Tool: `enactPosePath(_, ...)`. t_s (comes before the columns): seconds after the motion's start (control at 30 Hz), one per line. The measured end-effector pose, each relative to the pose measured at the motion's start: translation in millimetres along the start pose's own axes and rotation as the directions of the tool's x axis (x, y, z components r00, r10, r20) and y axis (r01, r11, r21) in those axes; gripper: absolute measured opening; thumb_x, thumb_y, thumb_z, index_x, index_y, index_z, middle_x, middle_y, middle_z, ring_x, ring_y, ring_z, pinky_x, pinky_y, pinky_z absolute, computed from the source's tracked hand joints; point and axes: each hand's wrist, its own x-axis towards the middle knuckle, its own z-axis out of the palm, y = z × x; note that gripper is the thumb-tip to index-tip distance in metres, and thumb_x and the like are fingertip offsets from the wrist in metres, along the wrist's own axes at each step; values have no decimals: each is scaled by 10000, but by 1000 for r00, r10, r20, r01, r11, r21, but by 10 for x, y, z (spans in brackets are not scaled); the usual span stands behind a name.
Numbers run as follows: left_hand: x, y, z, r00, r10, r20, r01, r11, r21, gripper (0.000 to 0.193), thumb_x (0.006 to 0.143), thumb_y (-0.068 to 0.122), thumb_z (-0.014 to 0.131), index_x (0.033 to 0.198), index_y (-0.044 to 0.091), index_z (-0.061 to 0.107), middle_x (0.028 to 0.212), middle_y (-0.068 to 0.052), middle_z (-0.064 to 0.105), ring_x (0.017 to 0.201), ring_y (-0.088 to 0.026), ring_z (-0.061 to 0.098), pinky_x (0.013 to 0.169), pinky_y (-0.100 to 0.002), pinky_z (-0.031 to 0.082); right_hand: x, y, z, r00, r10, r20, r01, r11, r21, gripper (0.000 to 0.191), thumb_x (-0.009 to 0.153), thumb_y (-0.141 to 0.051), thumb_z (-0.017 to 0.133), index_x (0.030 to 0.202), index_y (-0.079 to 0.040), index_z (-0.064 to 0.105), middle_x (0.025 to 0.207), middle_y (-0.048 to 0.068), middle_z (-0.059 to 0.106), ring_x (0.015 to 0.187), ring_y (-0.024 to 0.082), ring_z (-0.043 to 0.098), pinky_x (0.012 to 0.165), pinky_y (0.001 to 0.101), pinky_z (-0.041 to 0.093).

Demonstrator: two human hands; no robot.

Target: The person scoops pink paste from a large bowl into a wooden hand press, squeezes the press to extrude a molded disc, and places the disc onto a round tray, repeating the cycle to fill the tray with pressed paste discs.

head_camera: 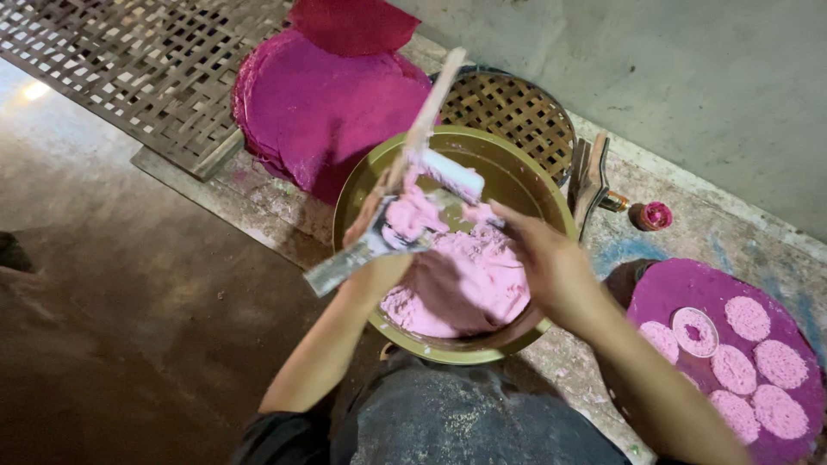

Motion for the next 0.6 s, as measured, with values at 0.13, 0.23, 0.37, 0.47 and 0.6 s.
enactPosePath(0.13, 157, 97, -118, 999, 37, -18, -31, 966, 256, 511, 898, 222, 748, 1336, -9, 621, 1425, -260, 570, 1179, -398, 644, 814, -419, 619, -172, 111, 865, 999, 37, 24, -44, 888, 457, 647, 899, 90, 531, 1527, -45, 451, 1307, 224, 679, 1171, 269, 695, 1001, 358, 512)
enactPosePath(0.23, 306, -9, -212, 998, -18, 53, -1, 944, 331, 564, 885, 250, 771, 1362, -2, 604, 1550, -237, 455, 1257, -427, 614, 871, -484, 608, -404, 373, 1076, 991, 49, 126, -106, 863, 494, 566, 941, 28, 574, 1496, -51, 492, 1266, 207, 727, 1129, 225, 700, 970, 332, 524)
enactPosePath(0.37, 265, -58, -119, 976, -119, 182, 56, 947, 316, 386, 776, 219, 776, 1146, 138, 699, 1647, -266, 244, 1349, -509, 500, 883, -478, 594, -297, 662, 857, 899, 303, 315, -418, 806, 419, 526, 1034, -61, 582, 1557, -72, 527, 1085, 299, 711, 832, 260, 628, 811, 402, 522)
enactPosePath(0.47, 206, -70, 26, 988, -39, 147, -14, 938, 346, 458, 899, 217, 735, 1344, 116, 699, 1663, -314, 227, 1368, -508, 429, 938, -499, 543, -116, 595, 906, 910, 348, 226, -412, 823, 392, 476, 1034, -113, 573, 1508, -69, 547, 930, 192, 732, 698, 196, 598, 691, 363, 529)
enactPosePath(0.6, 274, -220, 93, 995, 66, 78, -93, 900, 425, 583, 764, 393, 761, 1226, 41, 709, 1560, -319, 322, 1150, -453, 589, 795, -455, 593, -185, 464, 1196, 956, -182, -229, 266, 866, 424, 426, 1069, -103, 546, 1475, 6, 477, 1091, 130, 726, 950, 140, 619, 779, 336, 512)
